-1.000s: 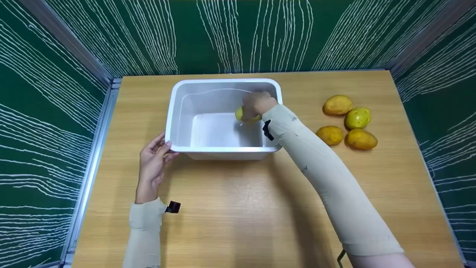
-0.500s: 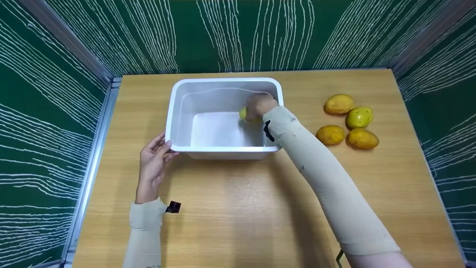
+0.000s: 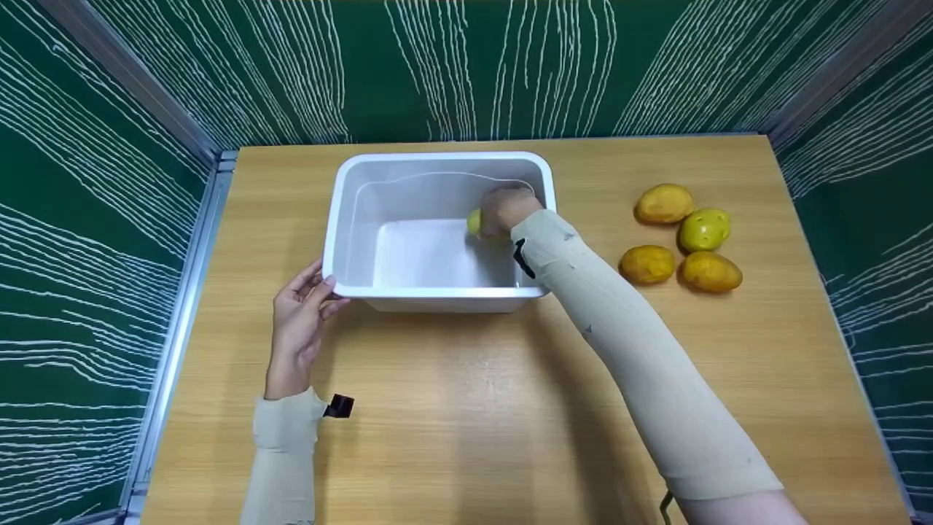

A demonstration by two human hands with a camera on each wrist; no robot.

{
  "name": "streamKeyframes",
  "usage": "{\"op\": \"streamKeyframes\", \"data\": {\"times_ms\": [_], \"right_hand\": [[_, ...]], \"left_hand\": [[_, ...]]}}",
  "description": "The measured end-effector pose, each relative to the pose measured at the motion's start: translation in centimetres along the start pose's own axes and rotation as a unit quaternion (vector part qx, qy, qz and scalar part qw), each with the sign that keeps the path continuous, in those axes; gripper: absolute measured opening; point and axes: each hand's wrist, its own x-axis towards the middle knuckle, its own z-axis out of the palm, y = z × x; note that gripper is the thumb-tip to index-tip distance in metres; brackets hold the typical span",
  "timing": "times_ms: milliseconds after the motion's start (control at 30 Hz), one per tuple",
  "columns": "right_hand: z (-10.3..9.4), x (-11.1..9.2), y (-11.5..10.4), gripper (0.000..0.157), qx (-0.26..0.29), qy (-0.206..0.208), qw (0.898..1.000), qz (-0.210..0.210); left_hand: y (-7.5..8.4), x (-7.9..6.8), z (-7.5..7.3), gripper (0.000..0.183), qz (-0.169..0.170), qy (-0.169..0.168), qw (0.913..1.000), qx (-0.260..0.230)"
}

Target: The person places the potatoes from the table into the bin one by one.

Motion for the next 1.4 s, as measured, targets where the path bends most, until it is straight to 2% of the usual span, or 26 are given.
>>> {"op": "streamKeyframes", "data": {"times_ms": [100, 433, 700, 800, 867, 967, 1067, 1200, 1400], "right_hand": [[-0.1, 0.2, 0.2, 0.028, -0.025, -0.002, 1.000, -0.017], [0.2, 0.3, 0.3, 0.016, 0.021, -0.015, 1.000, 0.003], [1.4, 3.5, 1.0, 0.015, 0.092, -0.025, 0.993, 0.072], [1.3, 2.9, 0.8, 0.018, 0.092, -0.015, 0.993, 0.071], [1.0, 1.8, 0.5, 0.021, 0.077, -0.007, 0.995, 0.058], [0.6, 0.9, 0.3, 0.026, 0.013, 0.000, 1.000, 0.021], [0.5, 0.6, 0.3, 0.026, -0.044, 0.004, 0.999, -0.017], [0.8, 1.0, 0.4, 0.019, -0.049, 0.018, 0.998, -0.032], [0.9, -0.1, 0.0, 0.024, -0.059, 0.039, 0.997, -0.037]], "left_hand": [[-0.1, 0.1, 0.0, 0.049, 0.001, 0.002, 1.0000, 0.000], [0.0, 0.1, 0.1, 0.048, -0.005, 0.011, 0.9999, 0.000], [0.1, 0.1, 0.0, 0.049, -0.010, 0.010, 0.9999, 0.002], [0.1, 0.1, 0.0, 0.049, -0.010, 0.011, 0.9999, 0.002], [0.1, 0.1, 0.1, 0.049, -0.009, 0.009, 0.9999, 0.002], [0.1, 0.1, 0.1, 0.049, -0.005, 0.002, 1.0000, -0.002], [0.1, 0.0, 0.1, 0.049, -0.004, -0.002, 1.0000, -0.004], [0.0, -0.1, 0.1, 0.048, -0.006, 0.002, 1.0000, -0.002], [-0.1, -0.1, 0.1, 0.050, -0.012, 0.004, 0.9999, -0.006]]}}
